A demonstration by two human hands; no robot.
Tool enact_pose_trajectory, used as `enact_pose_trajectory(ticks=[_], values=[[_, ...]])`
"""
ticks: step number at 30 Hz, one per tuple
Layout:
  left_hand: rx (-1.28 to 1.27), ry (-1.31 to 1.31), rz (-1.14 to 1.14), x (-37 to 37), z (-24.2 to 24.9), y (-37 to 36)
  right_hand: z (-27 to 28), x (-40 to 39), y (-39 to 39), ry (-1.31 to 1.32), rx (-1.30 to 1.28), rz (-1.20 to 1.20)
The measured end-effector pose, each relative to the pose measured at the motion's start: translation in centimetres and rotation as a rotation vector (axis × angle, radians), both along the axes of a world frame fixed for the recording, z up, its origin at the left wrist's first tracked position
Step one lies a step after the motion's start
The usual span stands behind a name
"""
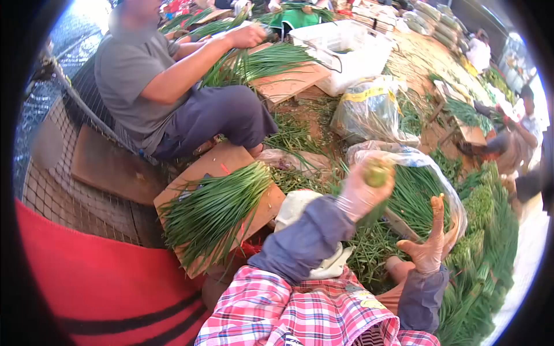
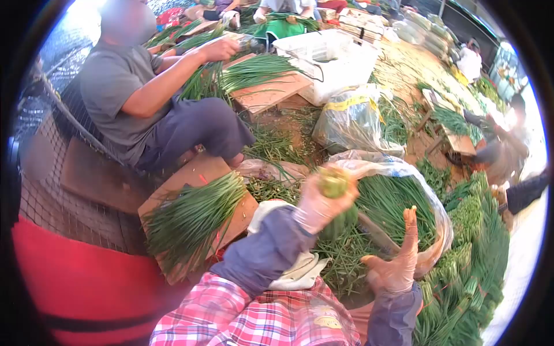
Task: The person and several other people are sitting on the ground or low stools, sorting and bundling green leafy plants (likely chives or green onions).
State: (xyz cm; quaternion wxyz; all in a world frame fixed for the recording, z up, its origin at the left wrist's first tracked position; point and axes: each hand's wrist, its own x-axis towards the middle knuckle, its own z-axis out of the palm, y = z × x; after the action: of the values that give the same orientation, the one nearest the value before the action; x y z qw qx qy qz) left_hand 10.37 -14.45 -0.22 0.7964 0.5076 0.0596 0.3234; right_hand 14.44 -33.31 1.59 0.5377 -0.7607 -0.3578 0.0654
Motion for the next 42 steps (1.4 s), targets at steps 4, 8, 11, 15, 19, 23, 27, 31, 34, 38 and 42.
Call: enact_pose_trajectory(ticks=[4, 8, 11, 15, 19, 23, 27, 31, 34, 38, 42], values=[[-0.099, -0.043, 0.011, 0.9, 0.9, -2.1, -4.7, 1.3, 4.6, 0.063, 0.020, 0.155], [-0.413, -0.207, -0.117, -0.2, 4.2, 1.6, -1.0, 1.6, 9.0, -0.074, -0.080, 0.126], [-0.085, -0.452, -0.146, -3.4, 9.8, 5.1, 4.1, 1.0, 13.2, -0.034, 0.123, 0.256], [0.711, -0.168, 0.177, -10.6, 10.3, 10.6, 10.9, -4.1, 18.9, 0.199, 0.395, 0.355], [1.051, 0.324, 0.298, -19.4, 9.4, 13.0, 9.2, -10.8, 24.9, 0.808, 0.728, 0.628], [1.086, 0.953, 0.354, -28.6, 3.2, 13.7, -0.8, -19.6, 27.1, 1.145, 0.634, 0.523], [1.261, 1.199, 0.355, -33.6, -3.3, 15.0, -10.4, -23.7, 27.3, 1.524, 0.364, 0.542], [1.311, 1.561, 0.233, -33.1, -10.9, 18.5, -16.6, -20.6, 28.8, 1.558, -0.276, 0.477], [1.228, 1.525, 0.253, -32.6, -14.1, 19.3, -17.5, -17.8, 29.0, 1.510, -0.449, 0.409], [1.159, 1.402, 0.308, -32.6, -12.9, 19.5, -16.1, -16.6, 29.6, 1.566, -0.344, 0.365], [1.383, 1.589, 0.262, -30.8, -12.3, 20.1, -17.6, -16.2, 30.9, 1.588, -0.310, 0.343]])
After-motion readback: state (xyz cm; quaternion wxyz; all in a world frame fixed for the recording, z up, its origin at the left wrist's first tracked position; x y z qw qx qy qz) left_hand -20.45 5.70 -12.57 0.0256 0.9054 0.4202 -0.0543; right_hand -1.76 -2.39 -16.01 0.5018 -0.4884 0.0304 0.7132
